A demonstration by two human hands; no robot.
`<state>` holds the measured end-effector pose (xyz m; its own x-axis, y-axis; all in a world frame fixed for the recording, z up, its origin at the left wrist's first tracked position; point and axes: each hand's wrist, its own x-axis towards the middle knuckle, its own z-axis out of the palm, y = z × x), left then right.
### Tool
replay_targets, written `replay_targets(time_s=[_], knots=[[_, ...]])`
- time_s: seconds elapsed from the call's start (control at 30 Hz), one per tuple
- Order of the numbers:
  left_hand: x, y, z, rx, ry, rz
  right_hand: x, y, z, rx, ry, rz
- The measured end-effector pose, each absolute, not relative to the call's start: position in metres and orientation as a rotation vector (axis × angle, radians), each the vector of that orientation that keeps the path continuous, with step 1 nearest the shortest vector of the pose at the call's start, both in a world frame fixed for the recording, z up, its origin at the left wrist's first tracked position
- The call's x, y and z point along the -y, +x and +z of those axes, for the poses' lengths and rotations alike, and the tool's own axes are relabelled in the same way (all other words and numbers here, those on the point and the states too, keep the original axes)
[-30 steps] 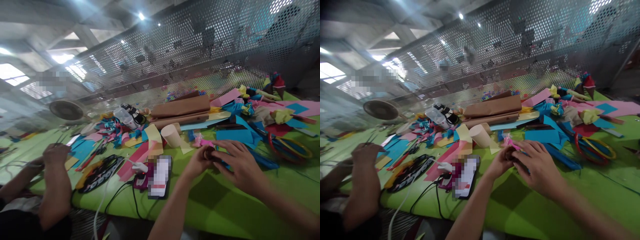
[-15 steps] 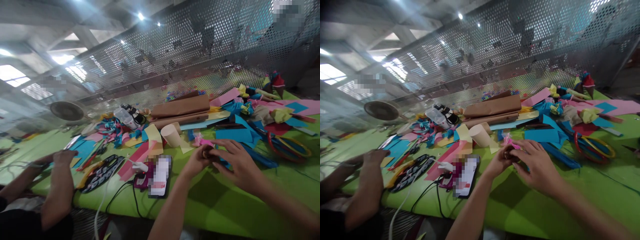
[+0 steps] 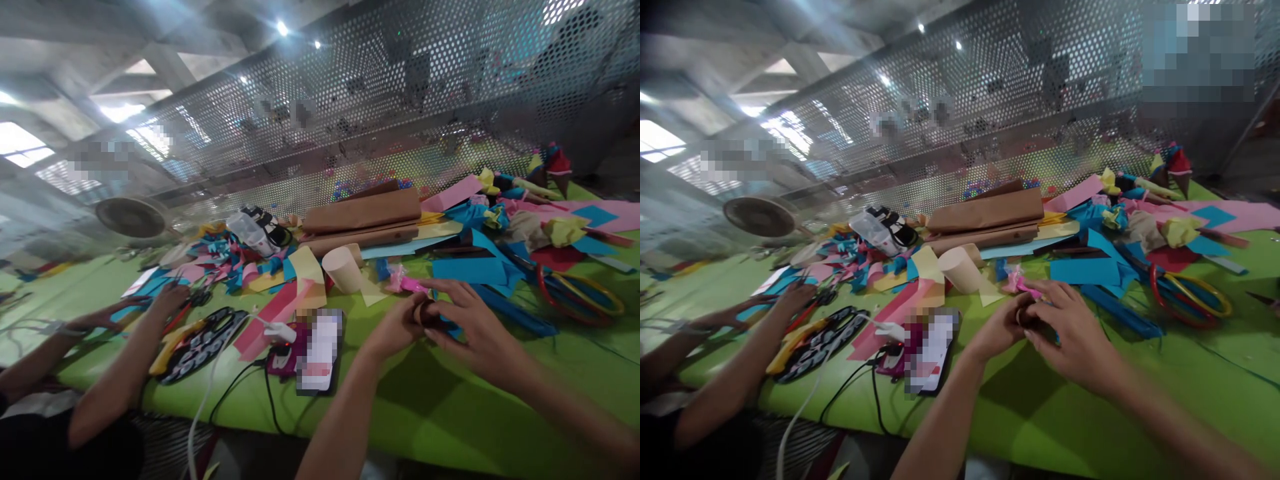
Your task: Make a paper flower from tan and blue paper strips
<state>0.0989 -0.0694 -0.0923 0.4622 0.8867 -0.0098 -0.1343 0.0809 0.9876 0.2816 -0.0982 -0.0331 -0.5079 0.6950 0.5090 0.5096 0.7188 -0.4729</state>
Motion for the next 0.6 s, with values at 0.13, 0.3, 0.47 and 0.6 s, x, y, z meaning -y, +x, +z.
replay_targets(time_s=[0.13,0.3,0.47,0.6], knots=[[0.070,0.101,-0.091,-0.742,1.203,0.903,0.099,0.281,-0.040,2.252,-0.920,0.244],[0.070,0.101,-0.092,-0.765,1.171,0.971,0.098,0.282,-0.038,2.205,-0.909,0.227],[0.064,0.097,-0.081,-0.909,1.229,1.029,0.088,0.294,-0.034,2.127,-0.919,0.320],[0.055,0.089,-0.074,-1.144,1.261,1.162,0.067,0.315,-0.037,1.945,-1.103,0.447]])
